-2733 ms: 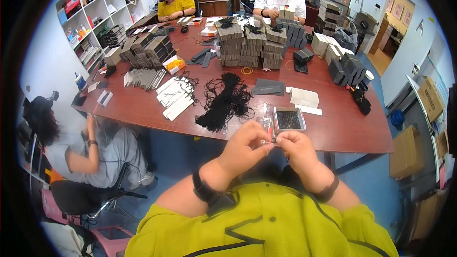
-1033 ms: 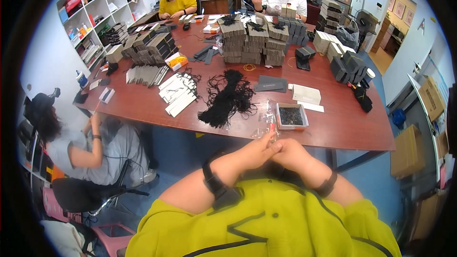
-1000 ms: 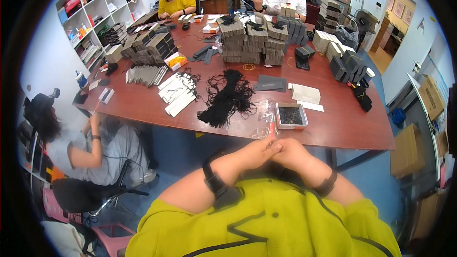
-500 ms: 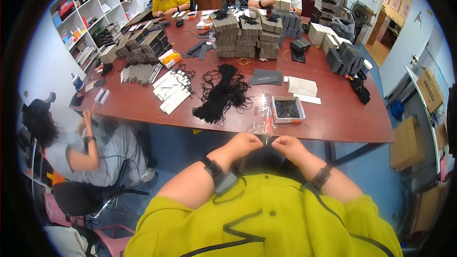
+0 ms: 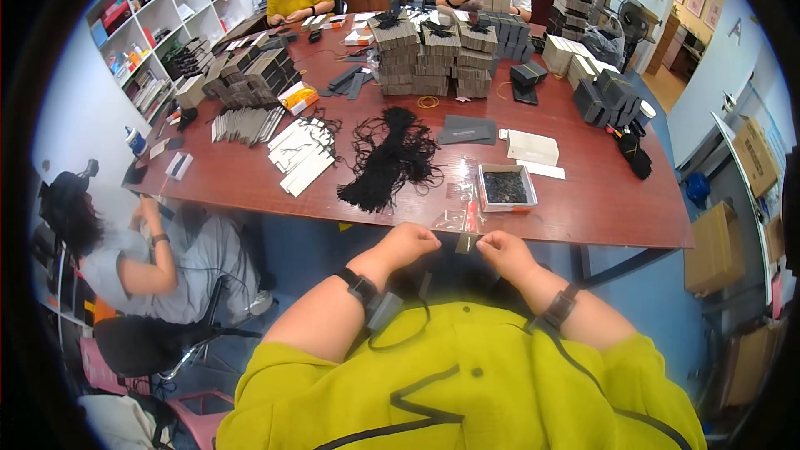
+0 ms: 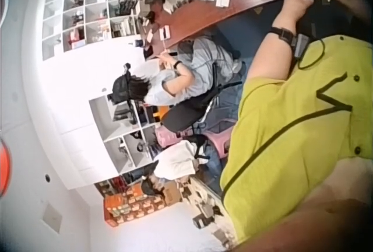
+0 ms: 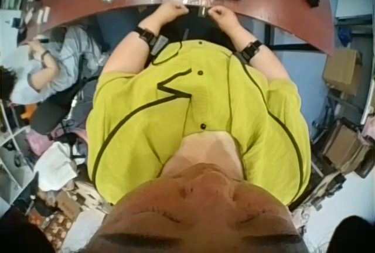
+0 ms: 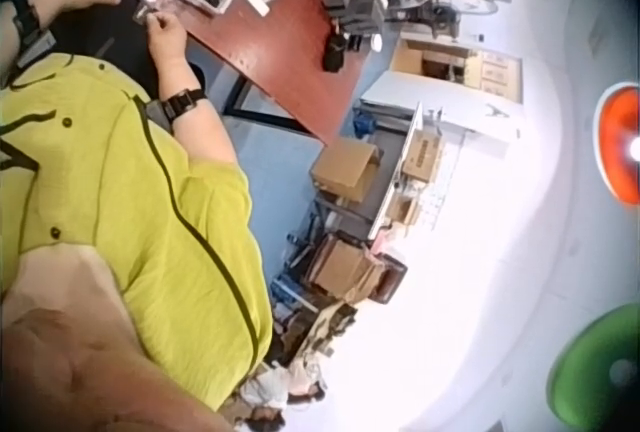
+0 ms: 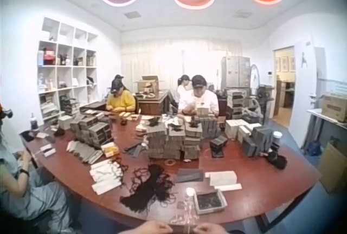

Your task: Tying black strings to paper tags at a communal assembly table.

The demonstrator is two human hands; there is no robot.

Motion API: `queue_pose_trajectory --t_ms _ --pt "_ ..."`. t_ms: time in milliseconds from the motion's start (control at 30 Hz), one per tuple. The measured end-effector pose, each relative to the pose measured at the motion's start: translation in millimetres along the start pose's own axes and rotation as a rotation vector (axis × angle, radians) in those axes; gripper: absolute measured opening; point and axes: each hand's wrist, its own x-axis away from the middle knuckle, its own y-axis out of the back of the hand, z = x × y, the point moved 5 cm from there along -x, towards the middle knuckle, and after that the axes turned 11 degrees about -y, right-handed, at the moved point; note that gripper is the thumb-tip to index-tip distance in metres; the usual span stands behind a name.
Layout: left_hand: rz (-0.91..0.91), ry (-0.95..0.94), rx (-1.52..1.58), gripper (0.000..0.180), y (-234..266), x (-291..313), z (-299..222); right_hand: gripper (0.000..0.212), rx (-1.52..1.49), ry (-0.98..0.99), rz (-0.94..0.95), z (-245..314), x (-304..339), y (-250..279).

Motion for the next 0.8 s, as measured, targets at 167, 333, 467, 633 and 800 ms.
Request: queue_pose_trajectory --t_ms 167,333,467,633,800 --pt "0.137 -0.035 0.201 0.018 -22 3 -34 0.015 -0.023 0.039 -0.046 -18 -12 0" --pt "0.060 -0.057 0.245 0.018 -30 -11 -11 0.018 -0.168 0.056 -0.019 -15 -13 -3" --pt "0.031 0.009 0.115 0.019 -16 -2 -6 0.023 -0.070 0.041 -0.057 1 -1 3" --pt "0.067 0.021 0.092 0.020 -17 16 0 0.021 0.307 0.222 -0.229 26 7 5" --pt "0.037 0.042 0.184 0.015 -19 15 13 0.018 0.346 0.288 -0.201 27 12 -3"
